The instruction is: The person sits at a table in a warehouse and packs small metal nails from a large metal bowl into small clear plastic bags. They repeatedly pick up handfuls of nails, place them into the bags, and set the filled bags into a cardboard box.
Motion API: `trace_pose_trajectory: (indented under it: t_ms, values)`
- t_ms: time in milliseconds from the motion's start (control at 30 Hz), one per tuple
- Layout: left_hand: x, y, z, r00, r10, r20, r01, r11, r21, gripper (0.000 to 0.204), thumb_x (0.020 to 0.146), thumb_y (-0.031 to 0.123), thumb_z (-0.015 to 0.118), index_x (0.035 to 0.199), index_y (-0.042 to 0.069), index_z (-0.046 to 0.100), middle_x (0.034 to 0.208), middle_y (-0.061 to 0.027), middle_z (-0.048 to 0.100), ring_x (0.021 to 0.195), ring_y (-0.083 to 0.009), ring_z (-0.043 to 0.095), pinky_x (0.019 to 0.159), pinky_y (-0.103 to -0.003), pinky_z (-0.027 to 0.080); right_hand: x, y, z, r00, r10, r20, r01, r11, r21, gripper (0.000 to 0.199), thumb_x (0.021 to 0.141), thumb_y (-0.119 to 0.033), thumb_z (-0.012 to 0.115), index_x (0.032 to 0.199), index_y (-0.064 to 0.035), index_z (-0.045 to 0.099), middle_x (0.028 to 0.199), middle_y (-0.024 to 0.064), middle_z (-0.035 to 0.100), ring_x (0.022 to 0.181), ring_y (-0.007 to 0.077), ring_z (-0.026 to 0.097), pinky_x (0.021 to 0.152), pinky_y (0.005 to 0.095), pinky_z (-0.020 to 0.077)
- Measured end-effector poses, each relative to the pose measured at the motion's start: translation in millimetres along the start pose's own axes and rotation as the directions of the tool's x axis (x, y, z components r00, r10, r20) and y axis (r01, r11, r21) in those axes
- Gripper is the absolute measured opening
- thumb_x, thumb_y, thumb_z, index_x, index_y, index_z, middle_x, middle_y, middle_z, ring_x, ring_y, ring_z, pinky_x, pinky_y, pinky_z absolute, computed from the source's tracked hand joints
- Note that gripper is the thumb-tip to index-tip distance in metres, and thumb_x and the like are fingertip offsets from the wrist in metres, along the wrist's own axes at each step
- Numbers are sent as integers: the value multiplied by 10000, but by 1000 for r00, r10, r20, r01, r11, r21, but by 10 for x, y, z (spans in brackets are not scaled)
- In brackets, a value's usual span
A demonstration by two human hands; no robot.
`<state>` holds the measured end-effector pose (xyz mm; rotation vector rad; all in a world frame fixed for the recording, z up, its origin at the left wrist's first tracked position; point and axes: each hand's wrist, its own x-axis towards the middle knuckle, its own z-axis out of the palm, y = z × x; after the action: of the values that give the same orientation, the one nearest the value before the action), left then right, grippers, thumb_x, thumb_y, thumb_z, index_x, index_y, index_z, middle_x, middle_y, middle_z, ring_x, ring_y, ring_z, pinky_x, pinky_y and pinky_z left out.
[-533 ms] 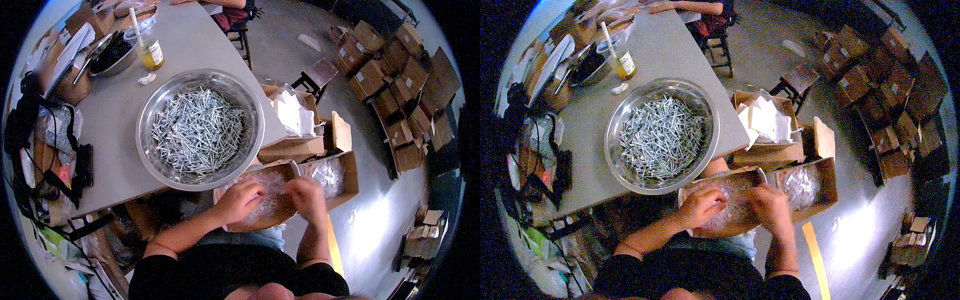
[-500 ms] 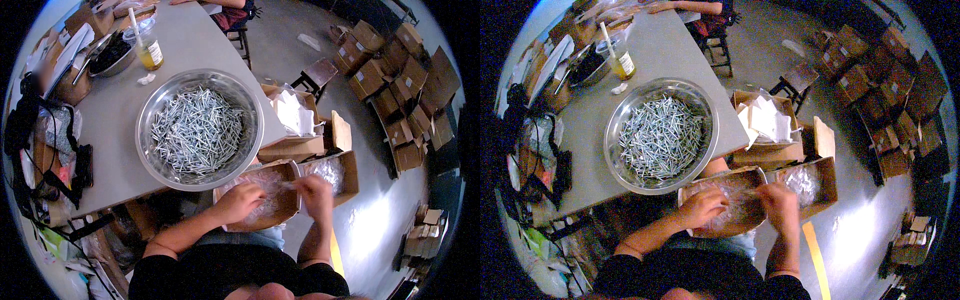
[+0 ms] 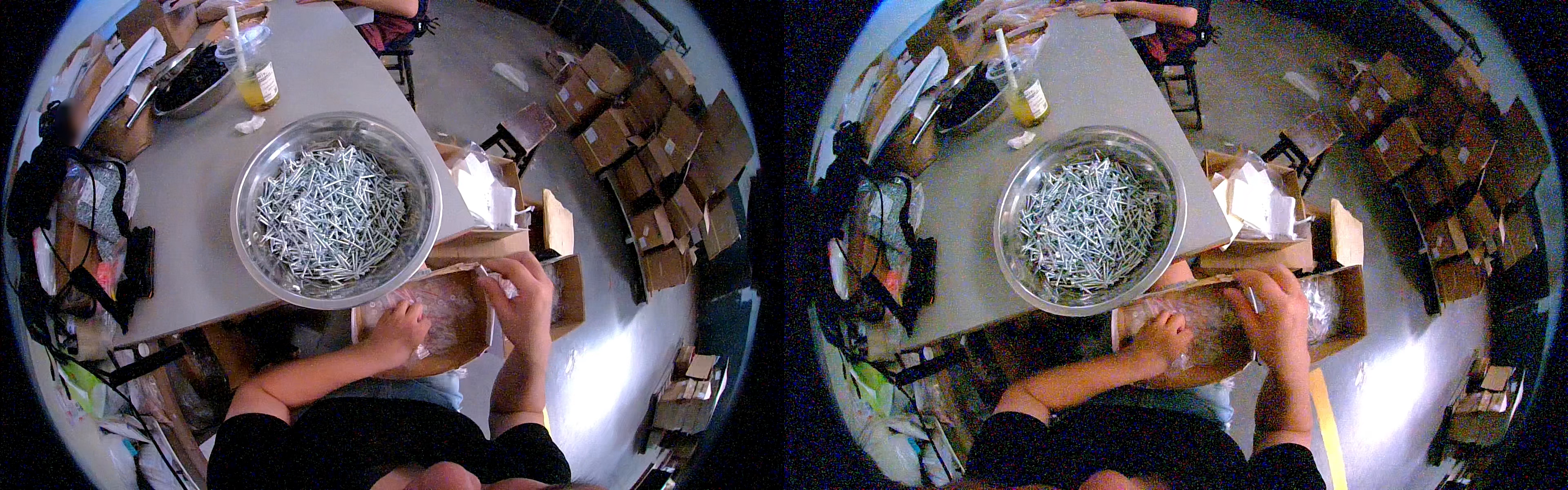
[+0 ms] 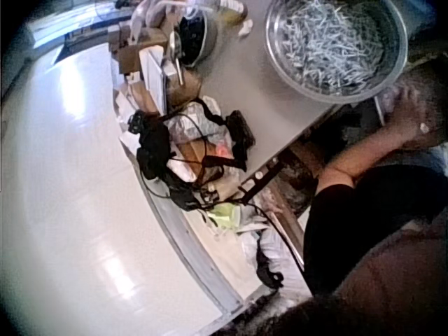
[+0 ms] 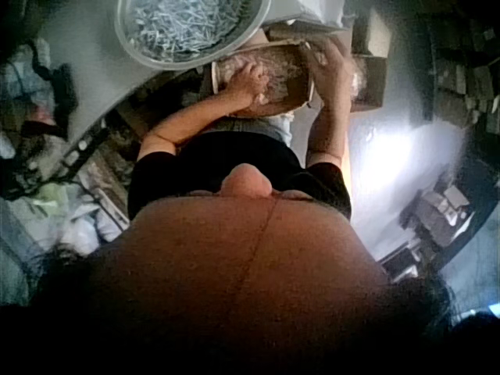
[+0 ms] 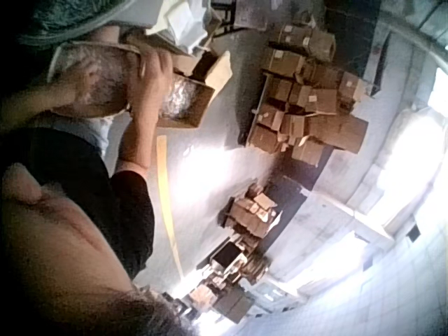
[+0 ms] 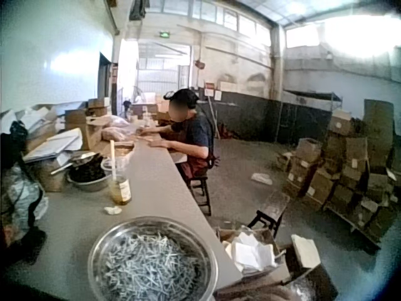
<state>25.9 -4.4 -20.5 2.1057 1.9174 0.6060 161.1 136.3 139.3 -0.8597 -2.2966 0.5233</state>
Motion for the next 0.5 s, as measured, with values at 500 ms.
trace_pose_trajectory:
  t_ms: [500]
  values:
    - [-67,1,-423,997,0,74,52,713,-700,256,905,249,582,1029,44,672,1019,-166,663,960,-327,624,860,-436,469,703,-1003,575,537,-546,643,587,789,180,372,854,-424,596,949,-68,643,945,127,653,873,313,644,759,437,508]
